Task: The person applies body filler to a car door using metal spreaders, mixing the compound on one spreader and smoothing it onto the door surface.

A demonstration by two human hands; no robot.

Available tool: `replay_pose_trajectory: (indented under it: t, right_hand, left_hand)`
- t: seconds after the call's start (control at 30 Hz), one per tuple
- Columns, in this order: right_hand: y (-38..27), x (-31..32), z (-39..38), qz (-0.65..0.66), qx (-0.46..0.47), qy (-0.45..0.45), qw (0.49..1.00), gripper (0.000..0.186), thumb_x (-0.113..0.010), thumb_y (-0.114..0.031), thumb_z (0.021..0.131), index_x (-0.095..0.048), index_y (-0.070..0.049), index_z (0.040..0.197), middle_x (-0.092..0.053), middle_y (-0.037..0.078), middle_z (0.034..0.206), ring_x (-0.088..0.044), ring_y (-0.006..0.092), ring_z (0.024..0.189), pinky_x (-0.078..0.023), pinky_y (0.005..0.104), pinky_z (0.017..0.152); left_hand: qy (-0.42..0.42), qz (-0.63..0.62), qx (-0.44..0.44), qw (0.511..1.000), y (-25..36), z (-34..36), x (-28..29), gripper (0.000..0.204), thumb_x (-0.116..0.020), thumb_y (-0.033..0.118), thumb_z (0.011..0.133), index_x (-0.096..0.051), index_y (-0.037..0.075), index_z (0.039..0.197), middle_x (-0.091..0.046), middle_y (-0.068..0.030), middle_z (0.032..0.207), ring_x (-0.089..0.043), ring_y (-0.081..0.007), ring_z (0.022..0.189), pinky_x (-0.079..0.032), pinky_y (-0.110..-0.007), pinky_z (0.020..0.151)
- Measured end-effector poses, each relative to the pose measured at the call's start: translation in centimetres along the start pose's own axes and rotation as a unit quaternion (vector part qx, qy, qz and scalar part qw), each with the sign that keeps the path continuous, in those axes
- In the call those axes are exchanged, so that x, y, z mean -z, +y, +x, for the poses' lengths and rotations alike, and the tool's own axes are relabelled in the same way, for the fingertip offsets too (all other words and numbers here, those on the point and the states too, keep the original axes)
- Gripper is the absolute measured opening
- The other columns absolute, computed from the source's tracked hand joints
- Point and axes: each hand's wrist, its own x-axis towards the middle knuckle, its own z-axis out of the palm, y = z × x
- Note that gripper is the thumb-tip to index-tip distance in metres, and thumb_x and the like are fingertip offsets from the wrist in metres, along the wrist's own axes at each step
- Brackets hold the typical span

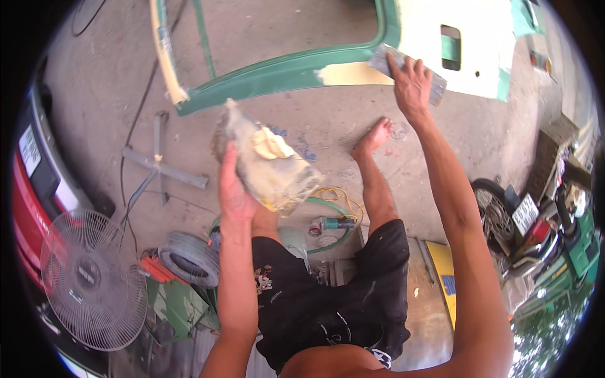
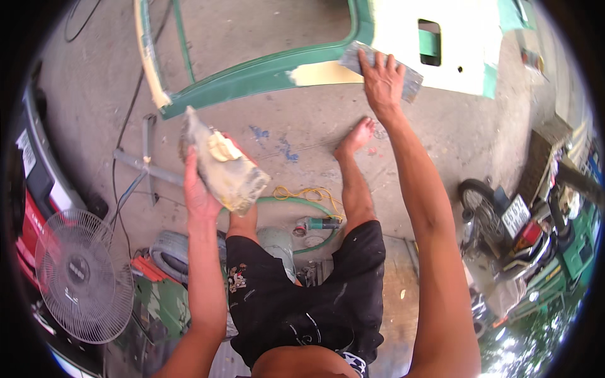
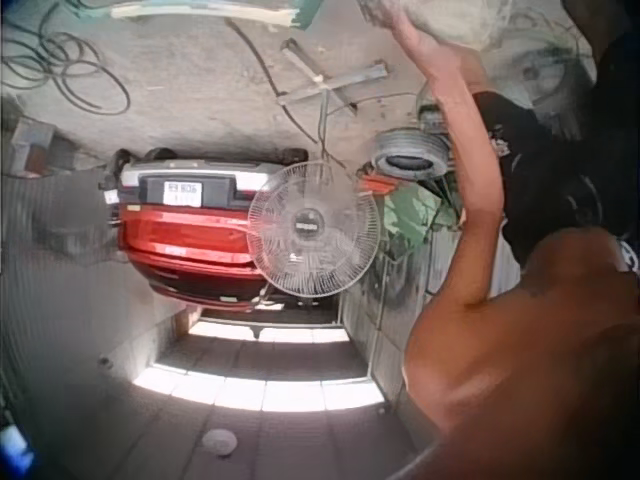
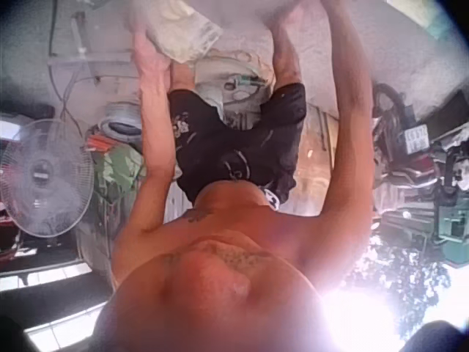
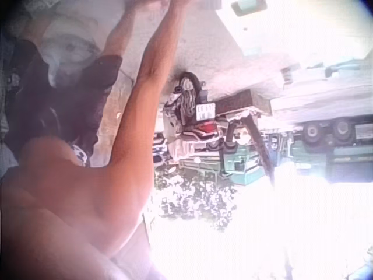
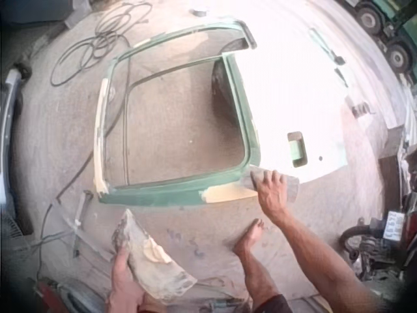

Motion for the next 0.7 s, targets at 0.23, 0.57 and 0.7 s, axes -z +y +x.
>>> replay_pose_trajectory:
  t: [0.23, 0.57, 0.7]
  right_hand:
    - [-14.7, 6.0, -1.5, 0.149, 0.086, -0.028, 0.985, 0.062, -0.057, -0.006, 0.084, -0.054, -0.028, 0.142, -0.057, 0.011, 0.107, -0.053, 0.0283, 0.096, -0.043, 0.0420, 0.080]
    - [-18.6, 34.2, -2.1, 0.815, -0.144, -0.363, 0.429, 0.053, -0.068, -0.005, 0.077, -0.055, 0.005, 0.127, -0.066, 0.012, 0.115, -0.065, 0.0202, 0.096, -0.052, 0.0330, 0.089]
    - [-19.1, 42.3, -2.5, 0.899, -0.126, -0.206, 0.366, 0.061, -0.065, -0.015, 0.084, -0.047, -0.001, 0.141, -0.066, 0.010, 0.105, -0.065, 0.0169, 0.085, -0.053, 0.0297, 0.078]
  left_hand:
    - [-0.006, -0.045, 0.010, 0.999, 0.1, -3.4, 2.1, 0.054, -0.062, 0.035, 0.098, -0.048, 0.003, 0.139, -0.060, -0.0095, 0.130, -0.060, -0.0227, 0.116, -0.048, -0.039, 0.101]
    - [-0.157, -0.269, 0.062, 0.948, 12.0, -12.3, 6.1, 0.046, -0.052, 0.041, 0.102, -0.055, 0.008, 0.135, -0.062, -0.0079, 0.128, -0.061, -0.0218, 0.114, -0.051, -0.041, 0.098]
    - [-0.179, -0.247, 0.119, 0.945, 13.0, -16.3, -1.4, 0.038, -0.056, 0.034, 0.101, -0.058, 0.009, 0.129, -0.066, -0.0100, 0.118, -0.068, -0.0225, 0.101, -0.056, -0.039, 0.090]
